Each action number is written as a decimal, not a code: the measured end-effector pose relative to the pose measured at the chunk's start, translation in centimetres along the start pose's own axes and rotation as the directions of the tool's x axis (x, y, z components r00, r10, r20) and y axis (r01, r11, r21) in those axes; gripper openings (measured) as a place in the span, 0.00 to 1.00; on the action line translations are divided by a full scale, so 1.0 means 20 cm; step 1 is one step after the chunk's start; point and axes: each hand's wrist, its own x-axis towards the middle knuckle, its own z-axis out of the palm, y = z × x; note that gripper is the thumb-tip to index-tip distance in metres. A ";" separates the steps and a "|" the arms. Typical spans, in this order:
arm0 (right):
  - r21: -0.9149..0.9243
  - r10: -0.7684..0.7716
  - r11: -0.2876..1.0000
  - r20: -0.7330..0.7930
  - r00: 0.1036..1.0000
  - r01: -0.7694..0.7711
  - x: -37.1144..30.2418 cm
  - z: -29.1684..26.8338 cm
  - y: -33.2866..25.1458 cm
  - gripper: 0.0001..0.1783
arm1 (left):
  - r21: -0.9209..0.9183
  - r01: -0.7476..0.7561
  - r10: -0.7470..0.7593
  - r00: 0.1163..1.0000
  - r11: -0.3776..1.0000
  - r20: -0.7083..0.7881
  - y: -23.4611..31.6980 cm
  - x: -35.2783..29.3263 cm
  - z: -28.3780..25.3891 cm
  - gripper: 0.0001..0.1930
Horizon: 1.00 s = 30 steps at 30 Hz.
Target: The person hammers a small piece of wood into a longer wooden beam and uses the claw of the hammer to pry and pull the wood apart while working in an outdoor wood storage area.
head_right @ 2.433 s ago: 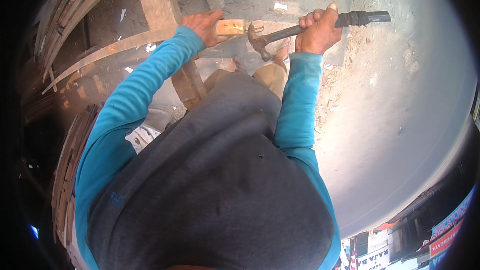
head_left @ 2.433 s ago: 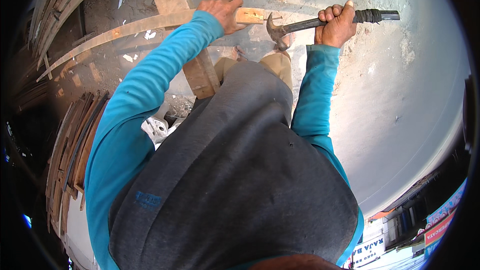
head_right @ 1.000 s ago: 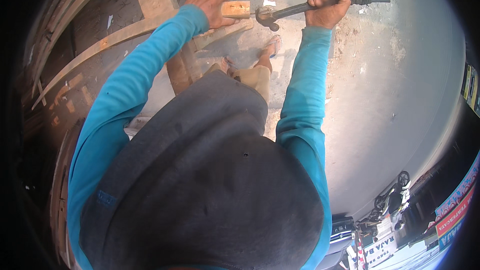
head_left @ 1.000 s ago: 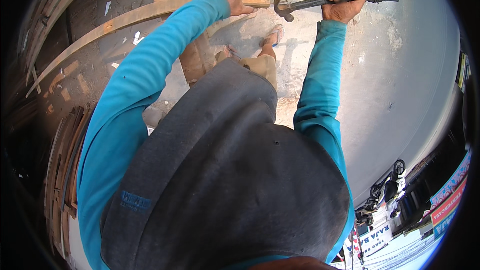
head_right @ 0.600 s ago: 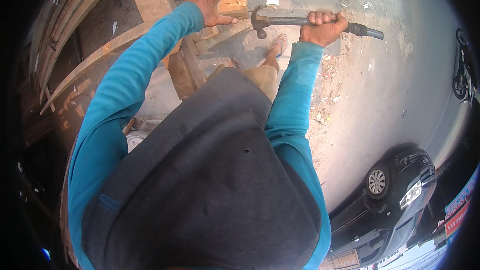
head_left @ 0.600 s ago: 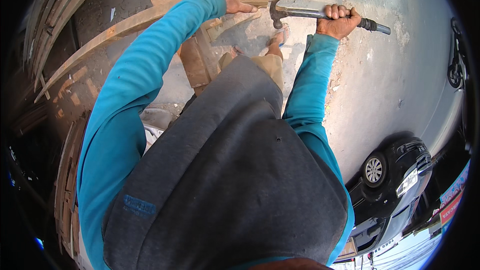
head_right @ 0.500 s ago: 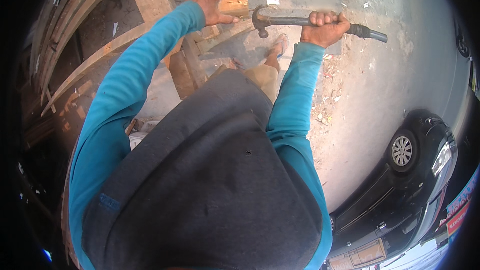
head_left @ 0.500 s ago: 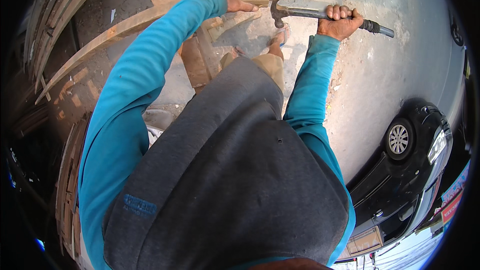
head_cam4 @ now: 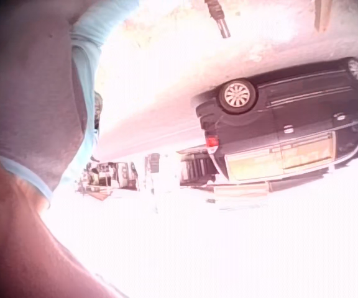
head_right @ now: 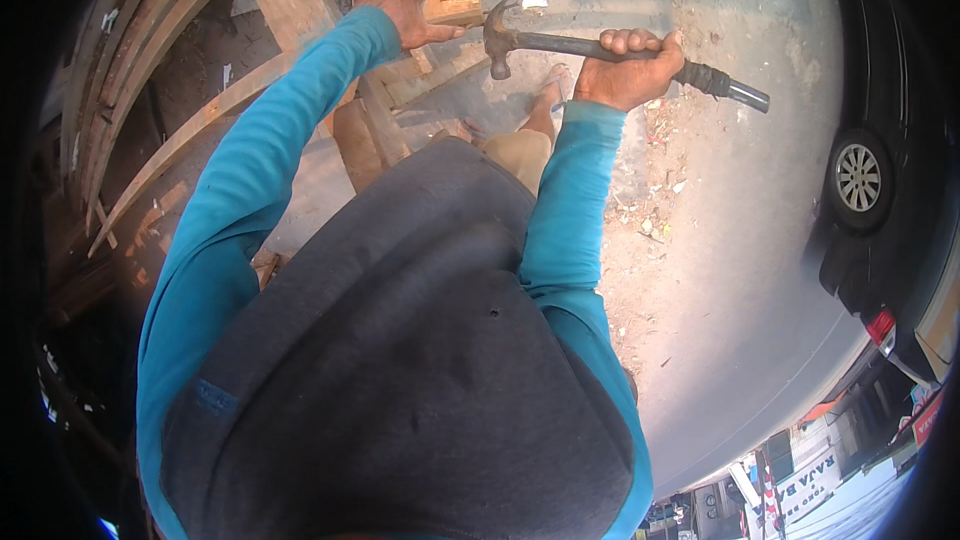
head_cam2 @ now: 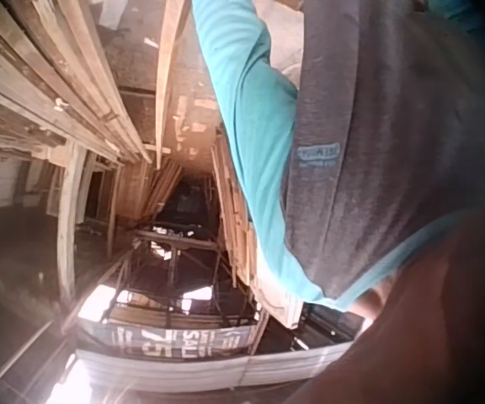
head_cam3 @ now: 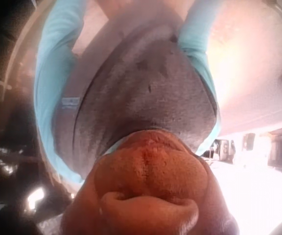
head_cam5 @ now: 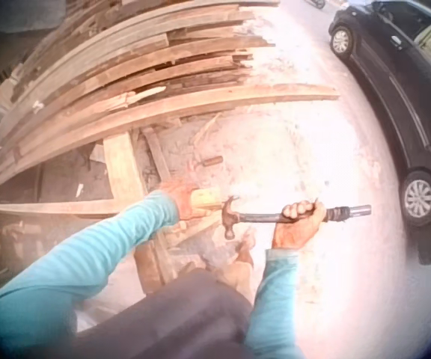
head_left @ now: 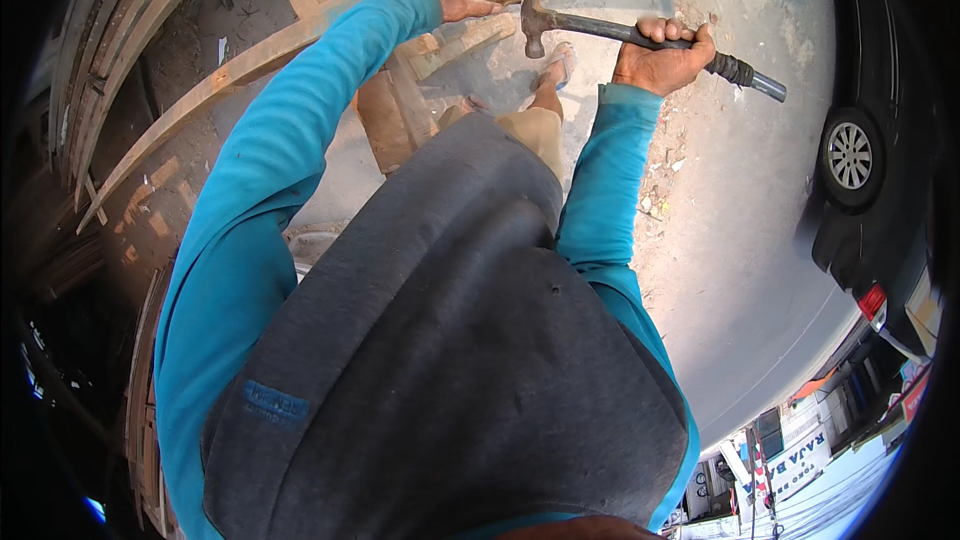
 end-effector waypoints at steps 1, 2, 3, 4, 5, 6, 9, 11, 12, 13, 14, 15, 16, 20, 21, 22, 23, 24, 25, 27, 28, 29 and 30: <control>-0.069 -0.023 0.997 -0.041 0.999 0.020 0.02 0.04 -0.01 0.18 | 0.044 0.032 -0.032 0.999 0.999 -0.003 0.03 -0.03 0.01 0.45; -0.090 0.008 0.996 -0.028 1.000 -0.011 0.05 0.06 -0.01 0.17 | 0.086 0.069 -0.069 0.998 0.994 -0.010 0.04 -0.06 0.03 0.43; -0.116 0.035 0.993 -0.016 0.999 -0.037 0.09 0.07 -0.01 0.17 | 0.089 0.062 -0.061 0.998 0.994 -0.010 0.05 -0.07 0.05 0.43; -0.114 0.028 0.993 -0.020 0.999 -0.031 0.11 0.08 0.00 0.17 | 0.083 0.090 -0.086 0.995 0.992 -0.059 0.04 -0.07 0.07 0.39; -0.115 0.053 0.992 -0.056 0.997 -0.059 0.13 0.09 0.01 0.16 | 0.071 0.125 -0.117 0.987 0.990 -0.109 0.05 -0.08 0.08 0.36; -0.114 0.076 0.990 -0.092 0.993 -0.087 0.14 0.10 0.02 0.15 | 0.070 0.123 -0.115 0.987 0.990 -0.110 0.06 -0.09 0.08 0.36; -0.023 0.132 0.990 -0.212 0.968 -0.140 0.20 -0.03 0.06 0.16 | 0.056 0.155 -0.152 0.987 0.986 -0.059 0.08 -0.12 0.07 0.36; -0.029 0.143 0.988 -0.228 0.963 -0.154 0.22 -0.12 0.11 0.14 | 0.074 0.149 -0.139 0.983 0.986 -0.120 0.08 -0.13 0.09 0.33; -0.017 0.161 0.986 -0.173 0.972 -0.166 0.24 -0.16 0.12 0.14 | 0.078 0.151 -0.142 0.983 0.985 -0.112 0.07 -0.12 0.09 0.33; -0.004 0.178 0.984 -0.116 0.977 -0.180 0.26 -0.19 0.13 0.14 | 0.073 0.130 -0.119 0.984 0.989 -0.136 0.06 -0.10 0.09 0.33; -0.019 0.196 0.979 -0.163 0.967 -0.202 0.29 -0.19 0.16 0.15 | 0.068 0.104 -0.093 0.984 0.992 -0.153 0.06 -0.10 0.09 0.32; -0.021 0.200 0.978 -0.176 0.964 -0.207 0.30 -0.22 0.17 0.15 | 0.071 0.102 -0.091 0.986 0.992 -0.139 0.07 -0.11 0.10 0.32; -0.027 0.223 0.973 -0.179 0.958 -0.231 0.31 -0.24 0.19 0.16 | 0.087 0.119 -0.110 0.989 0.989 -0.103 0.08 -0.12 0.11 0.32; 0.040 0.340 0.940 -0.166 0.925 -0.339 0.39 -0.29 0.28 0.15 | 0.080 0.074 -0.060 0.984 0.994 -0.169 0.05 -0.09 0.09 0.31; 0.087 0.412 0.911 -0.168 0.896 -0.403 0.41 -0.31 0.31 0.15 | 0.080 0.069 -0.055 0.985 0.994 -0.166 0.05 -0.09 0.10 0.31; 0.079 0.428 0.903 -0.229 0.874 -0.422 0.42 -0.33 0.34 0.16 | 0.086 0.078 -0.064 0.985 0.993 -0.160 0.05 -0.09 0.11 0.31; 0.079 0.433 0.901 -0.231 0.871 -0.427 0.44 -0.36 0.37 0.16 | 0.095 0.095 -0.080 0.985 0.991 -0.154 0.05 -0.11 0.11 0.31; 0.119 0.489 0.872 -0.234 0.840 -0.474 0.46 -0.38 0.40 0.17 | 0.095 0.099 -0.084 0.985 0.990 -0.150 0.06 -0.11 0.10 0.31; 0.158 0.543 0.839 -0.234 0.806 -0.520 0.48 -0.40 0.43 0.17 | 0.055 0.079 -0.069 0.984 0.995 -0.162 0.06 -0.10 0.09 0.30; 0.201 0.590 0.806 -0.202 0.782 -0.557 0.50 -0.45 0.49 0.18 | 0.013 0.069 -0.066 0.984 0.998 -0.163 0.05 -0.10 0.10 0.30; 0.252 0.633 0.771 -0.209 0.745 -0.585 0.50 -0.47 0.52 0.19 | 0.025 0.055 -0.049 0.984 0.998 -0.173 0.04 -0.10 0.11 0.30; 0.305 0.675 0.733 -0.212 0.707 -0.608 0.51 -0.50 0.55 0.19 | 0.039 0.040 -0.032 0.982 0.998 -0.186 0.04 -0.10 0.10 0.30; 0.305 0.682 0.727 -0.214 0.700 -0.616 0.51 -0.53 0.58 0.19 | 0.040 0.049 -0.041 0.983 0.998 -0.180 0.04 -0.10 0.10 0.30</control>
